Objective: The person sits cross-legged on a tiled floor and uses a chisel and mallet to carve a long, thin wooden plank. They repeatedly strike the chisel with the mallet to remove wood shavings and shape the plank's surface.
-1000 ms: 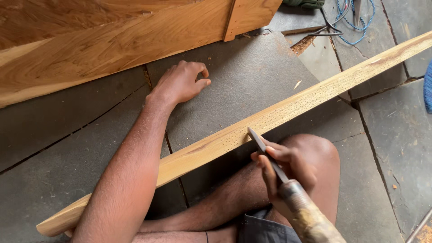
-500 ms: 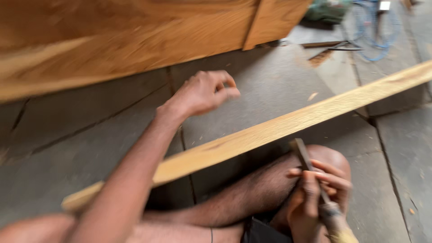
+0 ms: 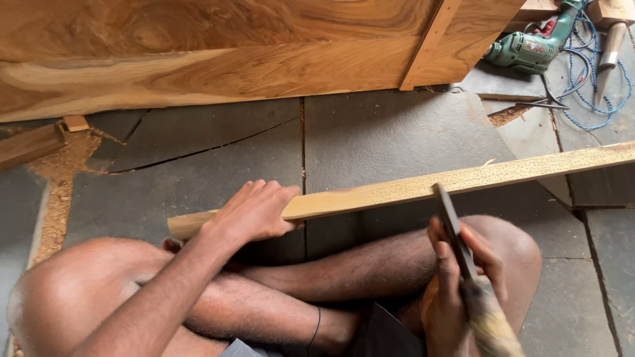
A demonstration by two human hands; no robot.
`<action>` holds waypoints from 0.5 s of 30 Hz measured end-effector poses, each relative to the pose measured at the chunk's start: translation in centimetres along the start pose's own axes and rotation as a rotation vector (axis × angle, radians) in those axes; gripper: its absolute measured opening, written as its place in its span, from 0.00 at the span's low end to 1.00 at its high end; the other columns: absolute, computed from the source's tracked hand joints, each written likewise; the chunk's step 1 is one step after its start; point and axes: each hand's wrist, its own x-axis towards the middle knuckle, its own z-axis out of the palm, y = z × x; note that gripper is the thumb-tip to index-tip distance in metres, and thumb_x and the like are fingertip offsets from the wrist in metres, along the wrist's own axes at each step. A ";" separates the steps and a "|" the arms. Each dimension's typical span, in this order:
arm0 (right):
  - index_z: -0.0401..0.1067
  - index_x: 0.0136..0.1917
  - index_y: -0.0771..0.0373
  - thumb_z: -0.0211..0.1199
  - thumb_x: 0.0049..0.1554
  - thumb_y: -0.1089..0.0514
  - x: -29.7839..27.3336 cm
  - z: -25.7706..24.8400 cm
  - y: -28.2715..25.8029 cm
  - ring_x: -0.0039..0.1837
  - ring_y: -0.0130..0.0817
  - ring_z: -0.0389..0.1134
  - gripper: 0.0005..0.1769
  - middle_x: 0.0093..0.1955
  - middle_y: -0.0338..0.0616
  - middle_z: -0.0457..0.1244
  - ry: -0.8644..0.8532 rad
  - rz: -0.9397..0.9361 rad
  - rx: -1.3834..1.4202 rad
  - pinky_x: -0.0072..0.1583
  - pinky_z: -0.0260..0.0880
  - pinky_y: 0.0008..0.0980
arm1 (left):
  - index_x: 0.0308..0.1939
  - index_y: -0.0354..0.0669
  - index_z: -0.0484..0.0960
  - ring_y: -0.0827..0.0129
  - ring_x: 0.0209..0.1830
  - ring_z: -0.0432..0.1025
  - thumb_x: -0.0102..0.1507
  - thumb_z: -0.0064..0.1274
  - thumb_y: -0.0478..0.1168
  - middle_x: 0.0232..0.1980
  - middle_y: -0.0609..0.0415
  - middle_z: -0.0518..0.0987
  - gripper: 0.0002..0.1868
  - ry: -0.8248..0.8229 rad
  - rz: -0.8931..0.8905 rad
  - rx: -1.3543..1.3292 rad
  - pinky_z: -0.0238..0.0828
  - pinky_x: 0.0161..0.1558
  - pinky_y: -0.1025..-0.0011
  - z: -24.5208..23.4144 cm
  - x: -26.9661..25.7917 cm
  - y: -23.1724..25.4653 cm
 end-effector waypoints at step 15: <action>0.65 0.55 0.70 0.61 0.65 0.72 -2.2 -0.2 1.1 0.47 0.39 0.76 0.08 0.49 0.55 0.68 -0.047 -0.050 -0.154 0.50 0.79 0.31 | 0.52 0.48 0.82 0.50 0.51 0.78 0.55 0.64 0.45 0.49 0.46 0.84 0.22 -0.010 -0.056 -0.133 0.75 0.55 0.51 1.2 -0.8 1.7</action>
